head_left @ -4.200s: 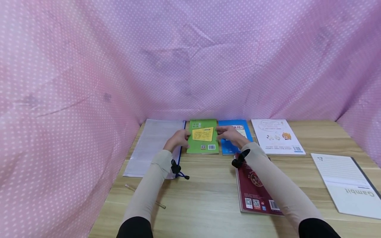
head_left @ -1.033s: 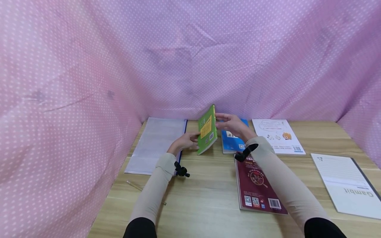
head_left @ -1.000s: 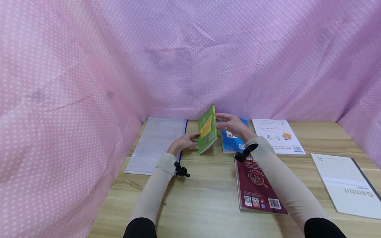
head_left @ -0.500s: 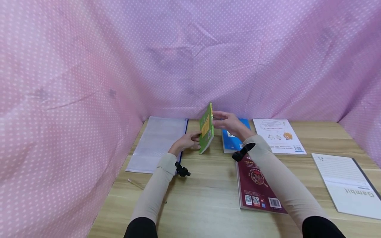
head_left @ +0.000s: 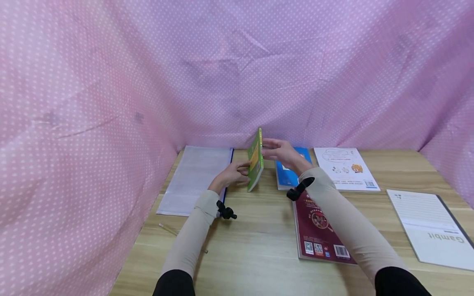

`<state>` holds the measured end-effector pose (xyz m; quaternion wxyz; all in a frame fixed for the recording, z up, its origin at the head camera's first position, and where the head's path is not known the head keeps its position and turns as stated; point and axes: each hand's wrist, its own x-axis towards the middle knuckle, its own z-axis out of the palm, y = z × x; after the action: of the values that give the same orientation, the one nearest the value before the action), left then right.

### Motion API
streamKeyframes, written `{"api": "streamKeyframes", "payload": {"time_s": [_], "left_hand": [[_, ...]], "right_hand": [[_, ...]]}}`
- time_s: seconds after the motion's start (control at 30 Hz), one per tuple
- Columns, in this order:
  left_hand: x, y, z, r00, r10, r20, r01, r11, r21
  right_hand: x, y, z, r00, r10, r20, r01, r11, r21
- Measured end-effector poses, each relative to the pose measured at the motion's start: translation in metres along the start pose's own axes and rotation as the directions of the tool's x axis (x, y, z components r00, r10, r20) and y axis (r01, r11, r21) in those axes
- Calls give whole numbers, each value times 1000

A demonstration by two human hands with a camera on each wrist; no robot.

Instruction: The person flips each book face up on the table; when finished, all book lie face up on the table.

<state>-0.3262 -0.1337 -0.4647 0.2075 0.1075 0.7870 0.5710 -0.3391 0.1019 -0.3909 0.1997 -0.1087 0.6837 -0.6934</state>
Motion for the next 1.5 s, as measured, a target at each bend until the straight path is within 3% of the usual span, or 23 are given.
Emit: {"api": "streamKeyframes", "payload": {"time_s": [0.33,0.63,0.9,1.5], "left_hand": [[0,26,-7,997,72,21,-69,987,-144],[-2,48,-3,993,115,15,-108,966,-235],[-8,52,2,998,68,-12,-69,983,-173],[-13,69,-6,994,94,-48,-100,985,-138]], "right_hand": [[1,-2,5,1000,-13,17,12,1000,25],[-1,4,5,999,-13,43,14,1000,-23],[-5,15,5,996,-27,86,30,999,-36],[3,21,16,996,-57,69,55,998,27]]}}
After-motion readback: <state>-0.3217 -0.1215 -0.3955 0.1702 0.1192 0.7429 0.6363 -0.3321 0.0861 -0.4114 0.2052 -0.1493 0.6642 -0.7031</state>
